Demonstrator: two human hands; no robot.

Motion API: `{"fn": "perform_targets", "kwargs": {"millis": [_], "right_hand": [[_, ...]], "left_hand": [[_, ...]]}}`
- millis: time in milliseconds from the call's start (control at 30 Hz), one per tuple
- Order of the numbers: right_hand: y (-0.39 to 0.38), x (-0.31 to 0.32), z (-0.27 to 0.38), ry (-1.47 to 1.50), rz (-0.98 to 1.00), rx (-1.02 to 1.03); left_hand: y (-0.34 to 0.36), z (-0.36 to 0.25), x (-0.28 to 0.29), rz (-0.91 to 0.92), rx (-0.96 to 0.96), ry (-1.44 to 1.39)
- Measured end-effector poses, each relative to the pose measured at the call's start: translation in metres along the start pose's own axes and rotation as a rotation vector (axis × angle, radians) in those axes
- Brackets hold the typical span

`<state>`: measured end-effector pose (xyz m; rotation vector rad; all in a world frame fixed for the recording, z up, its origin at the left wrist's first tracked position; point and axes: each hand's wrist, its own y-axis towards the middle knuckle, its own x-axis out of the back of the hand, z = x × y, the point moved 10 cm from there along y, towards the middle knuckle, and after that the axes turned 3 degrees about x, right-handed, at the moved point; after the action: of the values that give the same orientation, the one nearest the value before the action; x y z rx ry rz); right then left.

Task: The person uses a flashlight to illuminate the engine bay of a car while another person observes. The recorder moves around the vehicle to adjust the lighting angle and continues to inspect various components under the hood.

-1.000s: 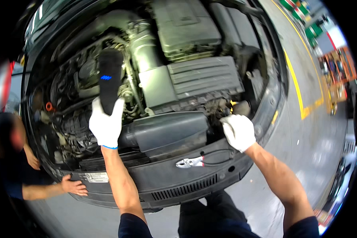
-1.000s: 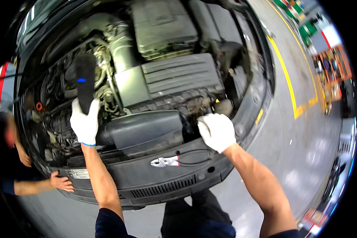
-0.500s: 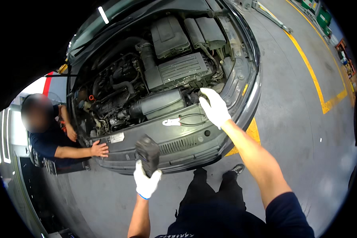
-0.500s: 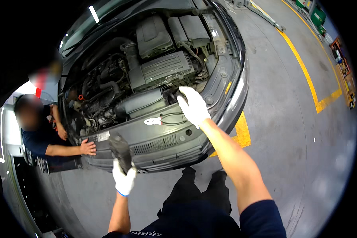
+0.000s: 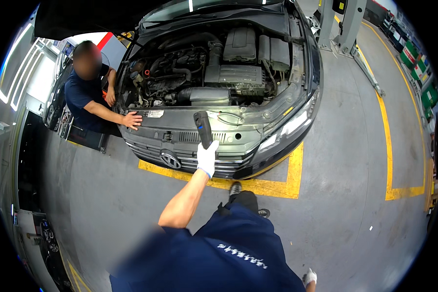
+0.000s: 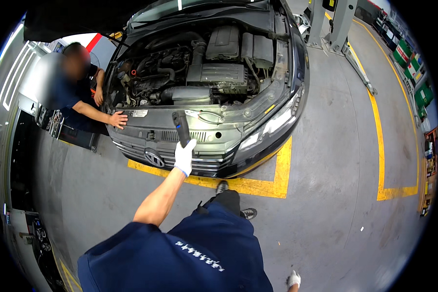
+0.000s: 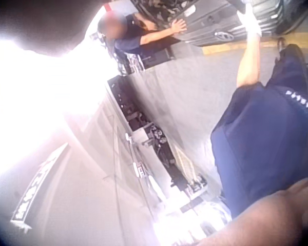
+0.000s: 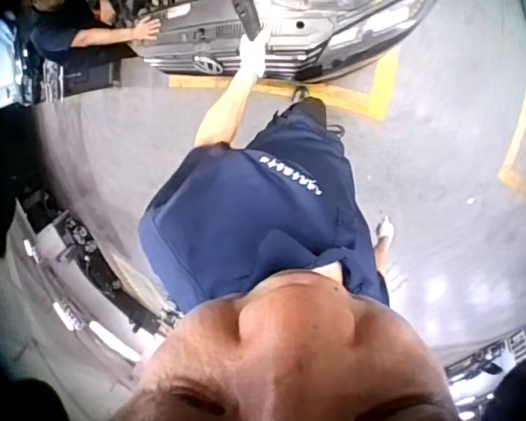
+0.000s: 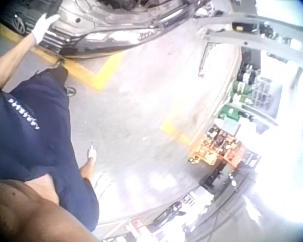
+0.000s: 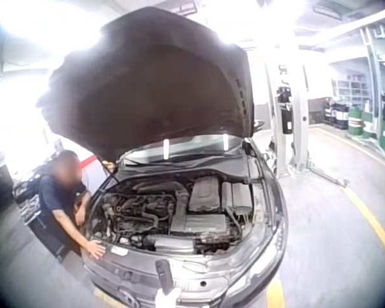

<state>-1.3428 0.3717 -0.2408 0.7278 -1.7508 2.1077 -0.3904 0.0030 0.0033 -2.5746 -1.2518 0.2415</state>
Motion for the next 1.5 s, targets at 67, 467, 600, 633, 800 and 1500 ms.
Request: {"fn": "perform_targets", "kwargs": {"millis": [67, 467, 600, 633, 800, 1500], "right_hand": [[-0.041, 0.064, 0.073, -0.619, -0.070, 0.277], [-0.121, 0.216, 0.229, -0.238, -0.232, 0.201], [-0.089, 0.195, 0.269, -0.219, 0.027, -0.003], [-0.083, 0.196, 0.285, -0.209, 0.017, 0.006], [0.008, 0.177, 0.333, -0.220, -0.094, 0.313], [0.315, 0.273, 0.895, -0.368, -0.122, 0.471]], "left_hand": [[0.062, 0.041, 0.039, -0.223, 0.008, 0.077], [0.082, -0.006, -0.119, -1.086, 0.359, 0.860], [0.091, -0.011, -0.107, -1.286, 0.413, 0.887], [0.094, -0.009, -0.125, -1.212, 0.430, 0.887], [0.114, -0.005, -0.120, -1.111, 0.573, 0.807], [-0.006, 0.104, -0.301, -0.875, 0.422, -0.476]]}}
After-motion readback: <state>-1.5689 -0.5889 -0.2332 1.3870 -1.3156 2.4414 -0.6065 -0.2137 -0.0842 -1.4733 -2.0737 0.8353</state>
